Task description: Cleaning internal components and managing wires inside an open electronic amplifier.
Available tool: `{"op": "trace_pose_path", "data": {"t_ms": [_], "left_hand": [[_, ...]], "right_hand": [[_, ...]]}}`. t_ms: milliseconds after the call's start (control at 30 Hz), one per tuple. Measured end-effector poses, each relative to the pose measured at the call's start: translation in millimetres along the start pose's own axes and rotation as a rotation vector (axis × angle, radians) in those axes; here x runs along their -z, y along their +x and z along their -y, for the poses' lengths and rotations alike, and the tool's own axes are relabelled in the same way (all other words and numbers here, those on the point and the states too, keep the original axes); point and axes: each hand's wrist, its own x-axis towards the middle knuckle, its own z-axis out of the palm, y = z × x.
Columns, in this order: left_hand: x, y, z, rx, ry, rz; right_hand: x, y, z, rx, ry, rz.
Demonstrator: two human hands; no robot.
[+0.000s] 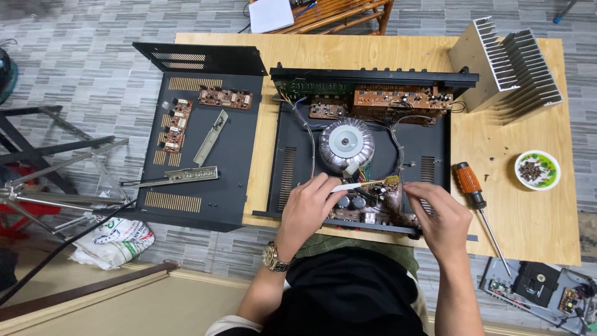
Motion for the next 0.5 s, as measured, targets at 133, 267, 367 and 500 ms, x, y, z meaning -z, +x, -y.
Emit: {"op": "trace_pose_path", "data": {"t_ms": [133,267,367,500], "left_hand": [[-2.4,-0.5,3.1,-0.012,0.001,0.017],[-3.1,-0.5,2.6,-0.007,0.012,0.009],[-0.5,0.4,0.2,-0.001,0.008,0.001],[1.8,1.3,-1.4,-0.005,-0.002,-0.006]], "right_hand": [[0.2,2.2,2.4,-0.004,-0.004,-0.008],[-0.2,2.3,-0.5,0.007,0.036,-0.014],[0.6,2.7,0.5,0.002,0.044,-0.006],[0.9,-3.3,-7.0,-0.043,0.006,0.002]]}}
